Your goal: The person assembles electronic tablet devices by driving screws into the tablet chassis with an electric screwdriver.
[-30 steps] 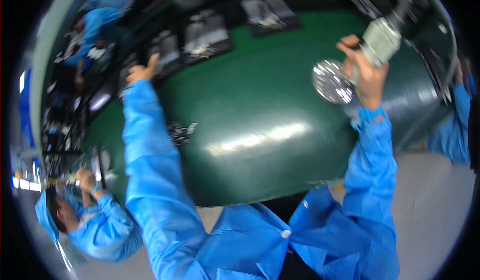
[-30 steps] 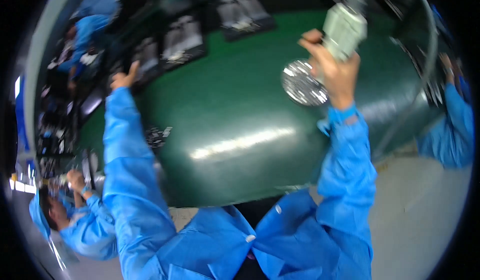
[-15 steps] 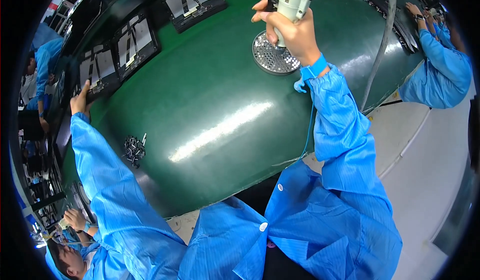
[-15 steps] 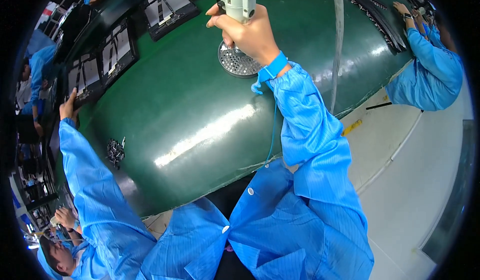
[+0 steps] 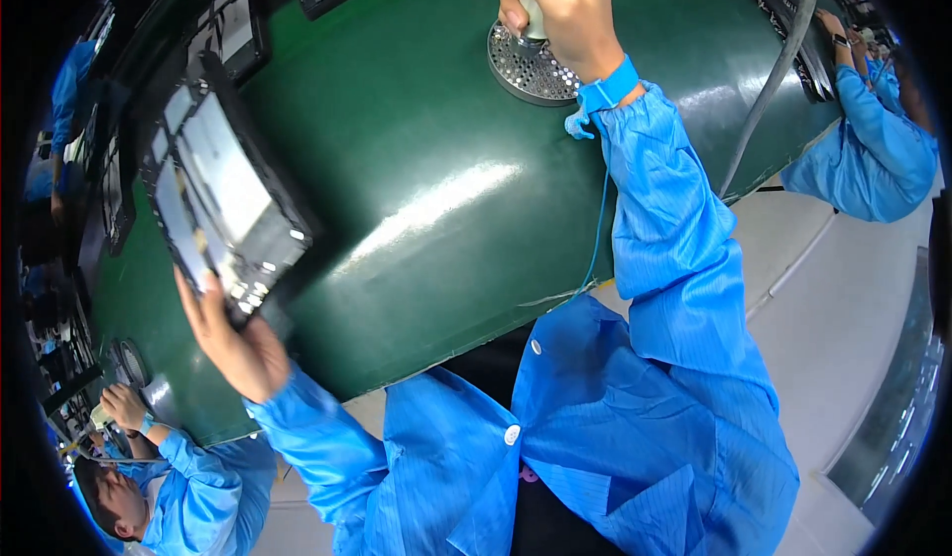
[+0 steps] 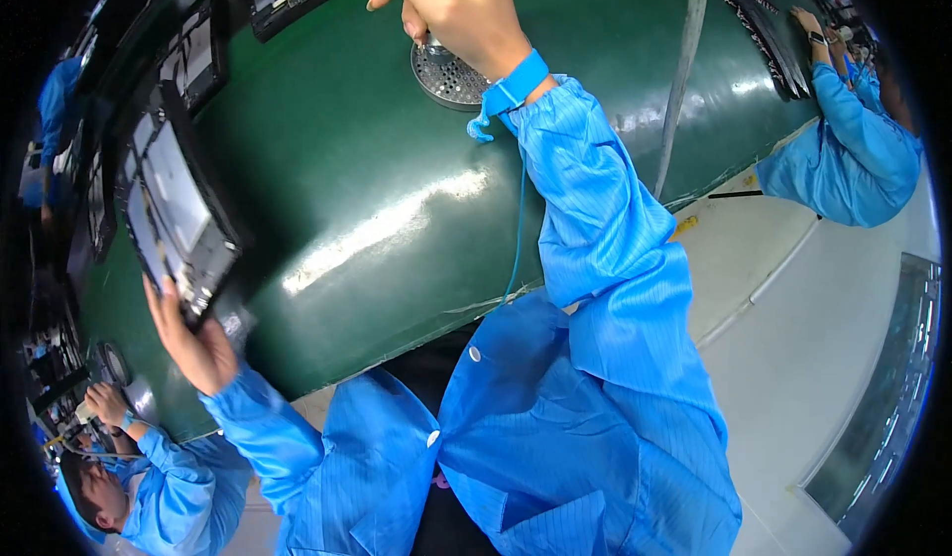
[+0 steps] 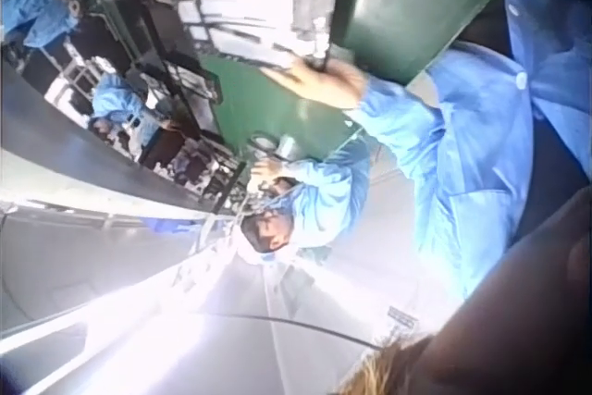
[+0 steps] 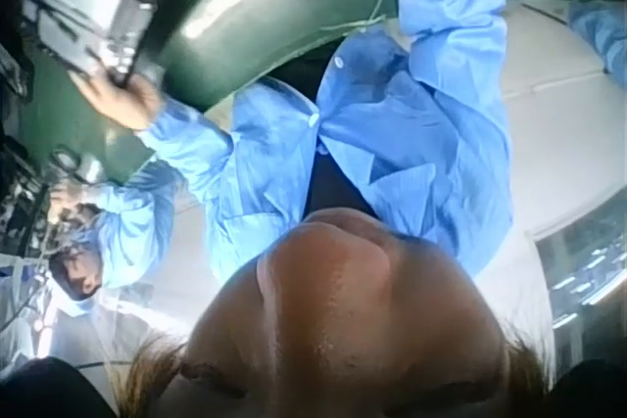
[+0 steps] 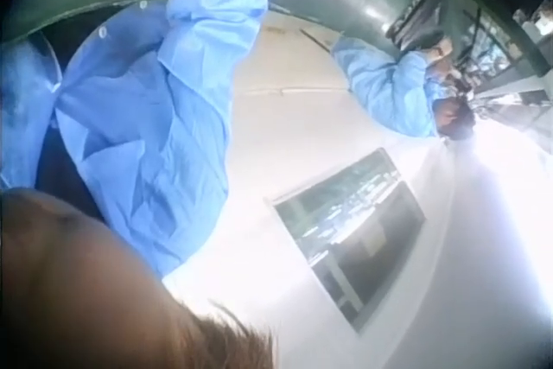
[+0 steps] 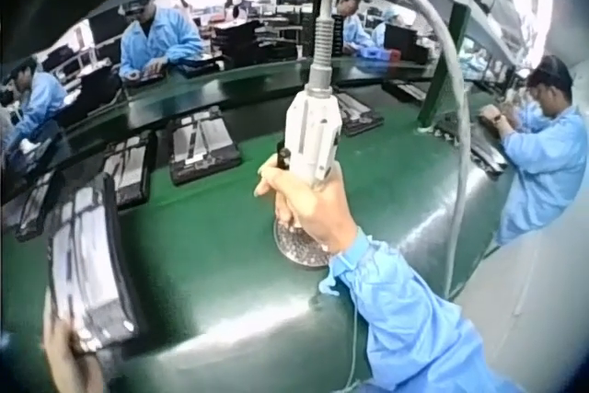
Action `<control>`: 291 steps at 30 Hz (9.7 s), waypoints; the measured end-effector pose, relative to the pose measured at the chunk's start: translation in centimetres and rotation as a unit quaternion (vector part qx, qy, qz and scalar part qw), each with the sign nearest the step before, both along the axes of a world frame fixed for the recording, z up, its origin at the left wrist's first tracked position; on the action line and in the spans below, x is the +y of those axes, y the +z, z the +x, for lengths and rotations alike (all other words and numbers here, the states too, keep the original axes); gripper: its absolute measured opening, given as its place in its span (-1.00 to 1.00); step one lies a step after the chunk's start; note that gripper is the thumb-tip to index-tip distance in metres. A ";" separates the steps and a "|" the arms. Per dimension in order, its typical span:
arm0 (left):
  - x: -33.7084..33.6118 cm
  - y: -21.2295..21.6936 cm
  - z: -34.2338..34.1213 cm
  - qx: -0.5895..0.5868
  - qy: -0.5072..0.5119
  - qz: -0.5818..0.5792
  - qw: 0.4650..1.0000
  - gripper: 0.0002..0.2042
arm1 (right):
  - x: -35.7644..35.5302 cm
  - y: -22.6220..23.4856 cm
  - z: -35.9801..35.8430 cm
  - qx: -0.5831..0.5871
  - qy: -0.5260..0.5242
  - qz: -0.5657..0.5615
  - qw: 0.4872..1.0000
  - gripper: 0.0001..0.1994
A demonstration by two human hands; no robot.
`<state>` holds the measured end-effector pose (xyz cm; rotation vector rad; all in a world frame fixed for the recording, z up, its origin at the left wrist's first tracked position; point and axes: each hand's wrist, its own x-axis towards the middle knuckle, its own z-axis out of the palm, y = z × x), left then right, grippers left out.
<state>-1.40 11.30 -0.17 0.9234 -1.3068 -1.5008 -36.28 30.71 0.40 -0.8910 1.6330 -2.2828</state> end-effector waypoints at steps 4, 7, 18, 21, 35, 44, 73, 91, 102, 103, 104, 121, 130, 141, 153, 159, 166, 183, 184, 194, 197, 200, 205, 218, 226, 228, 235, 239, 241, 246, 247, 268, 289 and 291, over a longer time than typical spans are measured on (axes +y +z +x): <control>6.8 0.0 -0.3 -0.004 -0.005 0.029 1.000 -0.38 | -0.4 0.1 0.7 0.004 0.009 0.016 1.000 -0.89; 8.4 -1.0 0.0 -0.002 -0.005 0.052 0.999 -0.34 | -0.6 0.0 1.1 0.022 0.021 0.036 0.999 -0.87; 8.8 -1.7 -0.1 -0.061 -0.028 0.027 0.997 -0.38 | -0.2 -0.4 1.3 0.004 0.018 0.013 1.000 -0.88; 8.9 -1.6 -0.2 -0.062 -0.027 0.032 0.997 -0.38 | -0.1 -0.3 1.2 0.010 0.039 0.002 0.999 -0.87; 9.1 -1.8 -0.4 -0.058 -0.027 0.036 0.997 -0.38 | 0.1 -0.5 0.9 0.023 0.023 0.014 0.999 -0.87; 8.7 -1.5 -0.1 -0.054 -0.046 0.050 0.996 -0.38 | 0.0 0.0 1.8 0.042 0.014 0.028 0.999 -0.88; -3.5 -3.7 6.8 -0.484 0.112 -0.329 0.803 -0.66 | -1.9 5.6 9.0 0.049 0.117 -0.046 0.991 -0.72; -4.3 -1.3 -7.2 -0.195 -0.376 -0.192 0.885 -0.80 | -3.3 3.9 10.8 0.075 0.126 -0.049 0.988 -0.75; -4.6 -1.5 -7.6 -0.218 -0.377 -0.139 0.889 -0.76 | -3.3 4.0 10.6 0.103 0.130 -0.057 0.984 -0.78; -4.7 -1.8 -7.6 -0.206 -0.365 -0.142 0.897 -0.76 | -3.4 4.0 10.7 0.103 0.131 -0.055 0.984 -0.78; -4.8 -1.9 -7.6 -0.205 -0.365 -0.141 0.897 -0.76 | -3.5 4.0 10.7 0.113 0.129 -0.049 0.984 -0.78; -2.8 -0.1 -7.5 -0.246 -0.351 -0.112 0.897 -0.74 | -3.3 4.5 10.5 0.084 0.160 -0.078 0.980 -0.77; 1.0 -2.5 -5.9 -0.130 -0.412 -0.136 0.891 -0.77 | -6.3 6.3 13.8 0.004 0.240 -0.019 0.971 -0.85; -0.9 -1.8 -5.2 -0.096 -0.485 -0.015 0.869 -0.76 | -8.3 4.2 16.4 0.010 0.265 -0.001 0.964 -0.81; -1.8 -3.1 -5.1 -0.124 -0.465 -0.030 0.876 -0.74 | -8.7 3.7 17.0 0.050 0.271 0.002 0.961 -0.79; -1.8 -3.2 -5.2 -0.142 -0.464 -0.064 0.872 -0.72 | -8.6 3.4 16.8 0.055 0.265 0.007 0.963 -0.77; -2.0 -3.3 -5.0 -0.139 -0.470 -0.064 0.870 -0.71 | -8.7 3.3 17.1 0.041 0.263 -0.006 0.964 -0.78; -2.0 -3.2 -5.4 -0.142 -0.463 -0.046 0.874 -0.74 | -9.4 3.0 17.1 0.050 0.273 -0.032 0.960 -0.86; -2.2 -3.3 -5.2 -0.156 -0.463 -0.054 0.871 -0.76 | -9.6 3.1 17.3 0.057 0.276 -0.030 0.959 -0.85; -1.2 -2.2 -5.3 -0.113 -0.479 -0.042 0.870 -0.81 | -10.5 3.1 17.3 0.084 0.284 -0.029 0.955 -0.81; -1.4 -2.0 -5.1 -0.112 -0.478 -0.040 0.870 -0.75 | -11.1 3.0 17.5 0.109 0.262 -0.013 0.959 -0.80; -1.5 -2.0 -5.2 -0.117 -0.479 -0.034 0.870 -0.77 | -11.2 3.0 17.3 0.133 0.256 0.002 0.957 -0.80; -1.5 -2.2 -5.4 -0.105 -0.481 -0.021 0.870 -0.79 | -11.1 2.8 17.0 0.140 0.257 -0.018 0.956 -0.79; -0.6 0.2 -4.5 -0.210 -0.447 -0.077 0.866 -0.79 | -10.7 2.4 16.6 0.122 0.277 0.047 0.952 -0.85; 19.7 1.8 5.2 -0.363 -0.289 -0.480 0.744 -0.16 | -8.9 3.3 16.4 0.015 0.323 0.020 0.946 -0.75; 21.9 -1.3 5.9 -0.387 -0.261 -0.501 0.728 -0.22 | -8.3 3.9 15.8 0.026 0.314 0.034 0.948 -0.72; 14.6 -0.7 1.5 -0.397 -0.205 -0.513 0.733 -0.30 | -2.3 6.1 7.0 0.145 0.075 0.015 0.986 -0.72; 4.4 -1.2 -5.2 -0.390 -0.171 -0.567 0.705 -0.39 | 1.5 5.7 2.8 0.066 -0.051 0.049 0.995 -0.68; -1.3 -1.6 -9.3 -0.381 -0.174 -0.591 0.689 -0.42 | 3.7 5.0 0.7 0.066 -0.071 0.046 0.994 -0.68; -13.1 -2.9 -16.7 -0.416 -0.150 -0.574 0.689 -0.42 | 5.3 4.1 -0.8 0.034 -0.068 0.028 0.997 -0.68; -15.1 -3.7 -17.5 -0.413 -0.147 -0.551 0.710 -0.40 | 5.2 4.2 -0.9 0.023 -0.063 0.022 0.997 -0.68; -34.8 0.3 -17.6 -0.619 -0.170 -0.191 0.742 -0.04 | 7.3 3.2 -1.6 0.031 -0.121 0.067 0.990 -0.82; 17.0 0.0 -4.0 -0.048 -0.131 0.103 0.985 -0.43 | 6.8 2.7 -4.4 0.024 0.014 0.022 0.999 -0.90; 18.1 0.3 -3.7 -0.120 -0.153 0.048 0.980 -0.42 | 7.0 2.9 -4.3 0.010 0.058 0.035 0.998 -0.89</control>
